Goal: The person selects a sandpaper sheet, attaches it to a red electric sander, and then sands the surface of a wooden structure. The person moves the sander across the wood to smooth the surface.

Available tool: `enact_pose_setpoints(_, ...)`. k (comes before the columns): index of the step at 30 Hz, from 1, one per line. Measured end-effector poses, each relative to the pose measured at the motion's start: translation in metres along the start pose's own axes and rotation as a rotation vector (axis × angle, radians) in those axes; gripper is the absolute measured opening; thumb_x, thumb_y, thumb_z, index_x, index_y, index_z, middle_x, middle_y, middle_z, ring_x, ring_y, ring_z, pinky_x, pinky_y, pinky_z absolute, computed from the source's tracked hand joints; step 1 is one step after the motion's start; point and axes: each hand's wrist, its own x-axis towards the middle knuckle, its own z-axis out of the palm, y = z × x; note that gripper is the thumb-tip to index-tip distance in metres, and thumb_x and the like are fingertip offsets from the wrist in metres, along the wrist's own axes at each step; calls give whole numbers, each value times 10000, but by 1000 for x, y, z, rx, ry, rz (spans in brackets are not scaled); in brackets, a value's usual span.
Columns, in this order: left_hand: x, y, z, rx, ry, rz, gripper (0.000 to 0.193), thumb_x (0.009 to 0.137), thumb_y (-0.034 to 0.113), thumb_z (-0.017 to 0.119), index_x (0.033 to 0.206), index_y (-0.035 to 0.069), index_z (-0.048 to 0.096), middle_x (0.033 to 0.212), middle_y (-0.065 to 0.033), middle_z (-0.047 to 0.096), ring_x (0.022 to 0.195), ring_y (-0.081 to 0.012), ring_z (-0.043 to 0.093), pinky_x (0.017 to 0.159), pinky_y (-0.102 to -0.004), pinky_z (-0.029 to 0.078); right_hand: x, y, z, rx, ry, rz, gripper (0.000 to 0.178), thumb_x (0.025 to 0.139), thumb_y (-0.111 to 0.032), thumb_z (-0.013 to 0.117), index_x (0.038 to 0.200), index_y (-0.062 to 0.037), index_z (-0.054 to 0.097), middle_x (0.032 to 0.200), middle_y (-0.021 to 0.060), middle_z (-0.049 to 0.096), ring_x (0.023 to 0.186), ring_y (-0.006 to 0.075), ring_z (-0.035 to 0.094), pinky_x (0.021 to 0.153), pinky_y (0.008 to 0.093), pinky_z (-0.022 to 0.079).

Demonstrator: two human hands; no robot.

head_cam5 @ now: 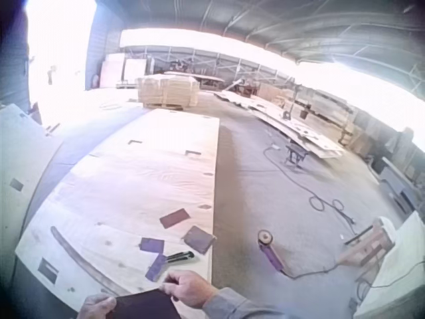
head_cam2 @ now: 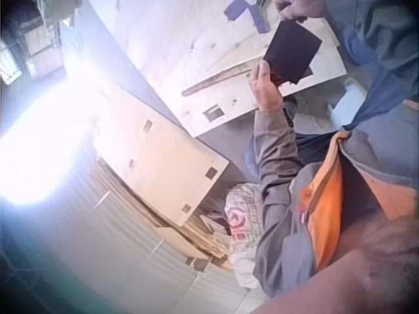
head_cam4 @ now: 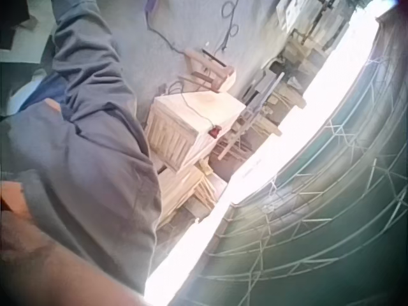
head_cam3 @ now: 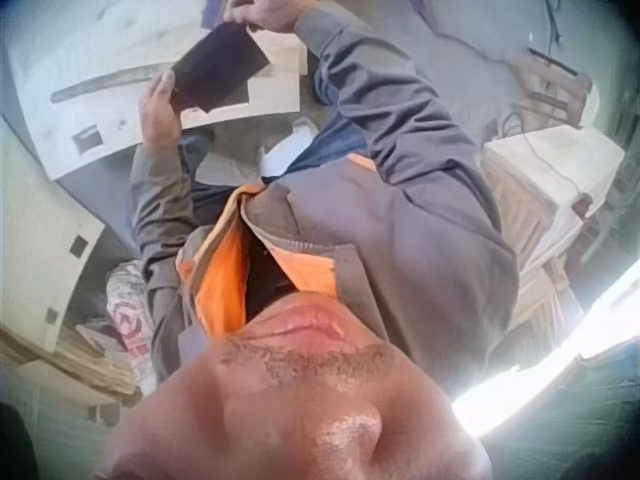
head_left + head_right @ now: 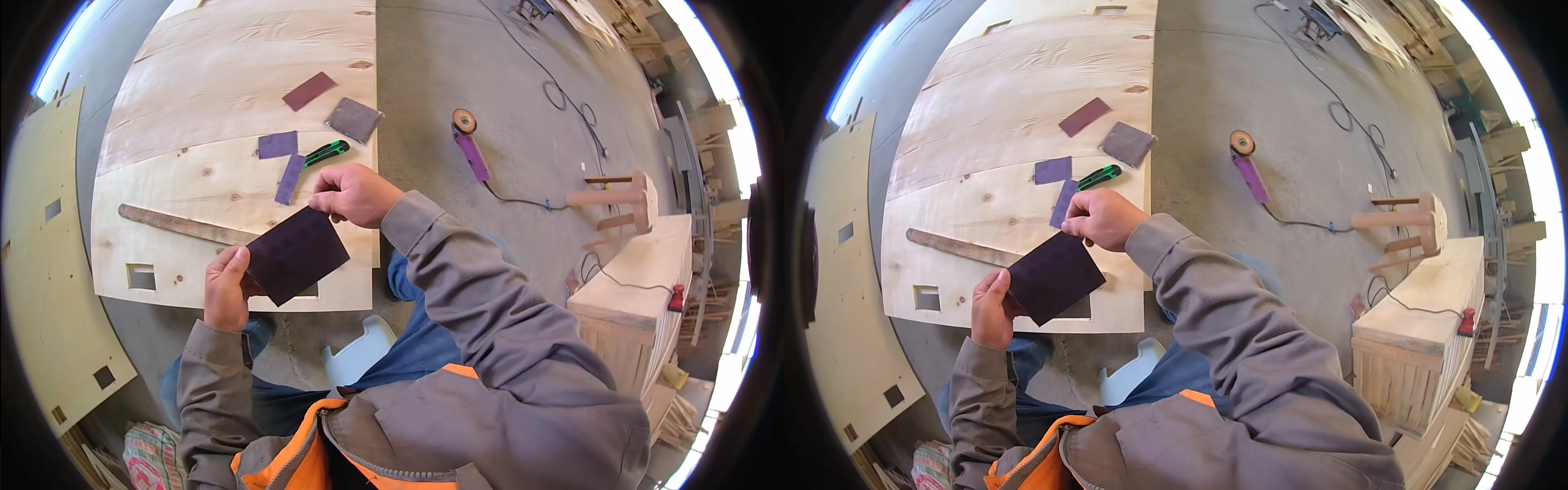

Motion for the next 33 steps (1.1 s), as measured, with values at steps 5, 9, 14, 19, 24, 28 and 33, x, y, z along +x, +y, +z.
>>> enact_pose_setpoints(5, 4, -5, 10, -16, -2, 40, 275, 1072, 279, 562, 1079, 40, 696, 935, -68, 747, 700, -159, 721, 562, -315, 597, -8, 2, -5, 163, 64, -3, 181, 973, -178, 725, 968, 0, 695, 788, 40, 673, 628, 108, 624, 559, 282, 518)
enact_pose_setpoints(9, -1, -15, 11, -45, 26, 50, 253, 1066, 267, 573, 1096, 47, 693, 941, -63, 746, 710, -157, 724, 561, -321, 607, -25, 3, -3, -38, -5, 78, 221, 916, -207, 799, 955, -12, 703, 789, 34, 679, 630, 99, 598, 557, 283, 495)
enact_pose_setpoints(14, -34, -27, 0, 9, -38, 54, 296, 1063, 320, 587, 1150, 56, 687, 1022, -90, 755, 841, -199, 758, 623, -382, 641, -60, 15, 11, 16, -138, 72, 198, 874, -130, 811, 1034, -29, 751, 815, -8, 705, 692, 98, 602, 628, 280, 504)
enact_pose_setpoints(19, -75, -42, 3, -92, 36, 4, 276, 1062, 304, 589, 1184, 71, 673, 1040, -84, 752, 822, -207, 748, 651, -381, 630, -95, 13, 27, 11, -219, 69, 174, 863, -102, 802, 1009, -18, 757, 824, 12, 723, 754, 102, 619, 701, 287, 521)
enact_pose_setpoints(24, -110, -61, 13, -70, 14, -33, 245, 1008, 270, 675, 1173, 88, 683, 1017, -70, 754, 816, -185, 739, 665, -335, 609, -108, 38, 32, -35, -179, 19, 144, 852, -102, 803, 944, -5, 748, 784, 22, 703, 698, 108, 603, 634, 297, 507)
enact_pose_setpoints(28, -114, -69, 13, -32, 42, -69, 218, 946, 139, 728, 1153, 79, 694, 977, -66, 756, 786, -175, 729, 668, -325, 608, -118, 41, 39, 21, -90, 24, 132, 864, -103, 803, 928, -8, 737, 768, 21, 690, 675, 107, 594, 601, 295, 494)
enact_pose_setpoints(33, -108, -79, 10, 59, 94, -113, 170, 942, 39, 690, 1111, 48, 703, 944, -79, 753, 746, -182, 716, 657, -328, 603, -129, 30, 43, 19, -51, 46, 124, 903, -117, 798, 949, -43, 710, 753, -17, 648, 634, 70, 547, 566, 243, 446)
